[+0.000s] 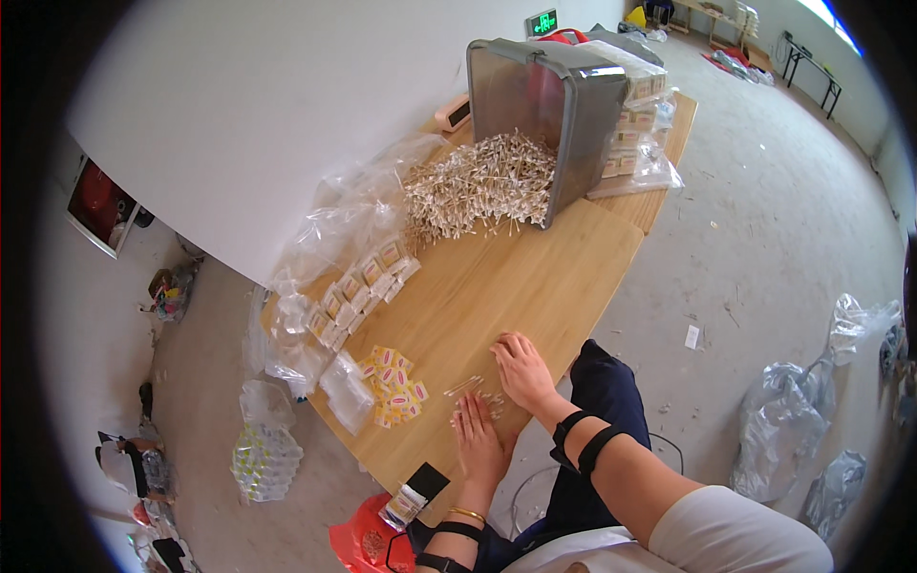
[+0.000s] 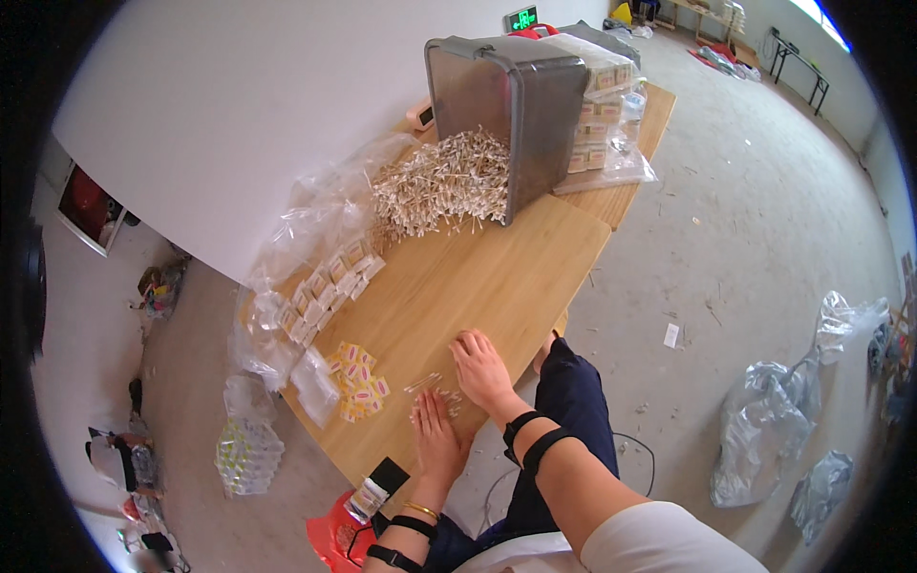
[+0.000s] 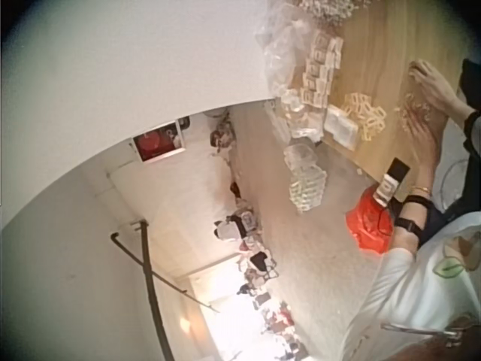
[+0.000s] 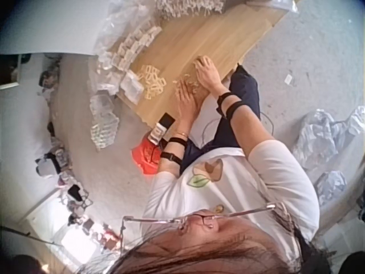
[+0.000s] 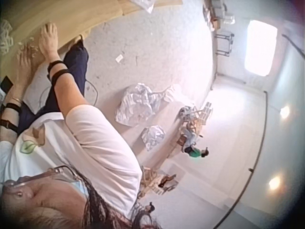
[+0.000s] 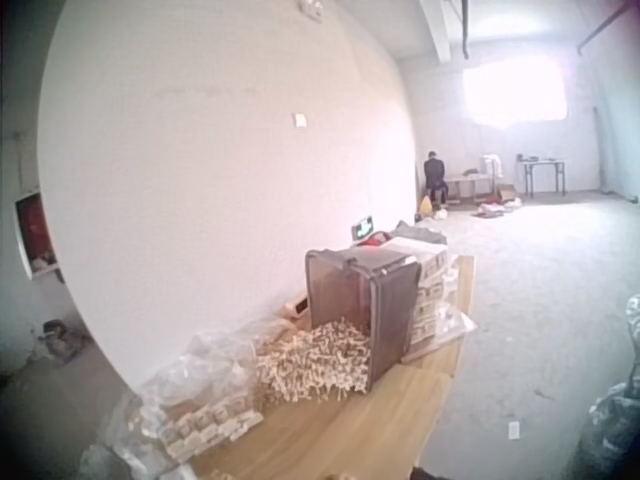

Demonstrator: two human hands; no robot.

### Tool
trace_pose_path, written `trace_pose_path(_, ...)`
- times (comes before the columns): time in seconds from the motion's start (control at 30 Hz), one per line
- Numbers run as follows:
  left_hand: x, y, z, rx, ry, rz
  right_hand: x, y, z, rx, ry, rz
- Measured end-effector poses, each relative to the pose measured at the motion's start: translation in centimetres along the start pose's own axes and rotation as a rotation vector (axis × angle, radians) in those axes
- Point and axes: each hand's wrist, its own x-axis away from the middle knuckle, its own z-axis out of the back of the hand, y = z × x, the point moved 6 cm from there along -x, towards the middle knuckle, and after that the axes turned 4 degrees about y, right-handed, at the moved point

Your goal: The recorder is organizing cotton swabs and small packets into a plastic container at a work table.

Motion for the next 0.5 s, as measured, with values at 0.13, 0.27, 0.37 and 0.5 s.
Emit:
trace_pose_path(0.13,0.9,0.9,0.3,0.025,-0.001,-0.016,-0.2,0.0,0.3,-0.007,-0.003,-0.004)
trace_pose_path(0.27,0.2,0.3,0.1,-0.001,0.006,-0.003,-0.2,-0.1,0.3,-0.029,0.008,0.000)
trace_pose_path(0.37,-0.3,-0.1,0.0,-0.014,0.045,0.011,-0.2,-0.5,0.5,-0.038,0.027,-0.001)
trace_pose_path(0.5,-0.9,-0.3,-0.2,0.022,0.036,0.043,-0.2,-0.2,0.4,-0.029,0.016,0.001)
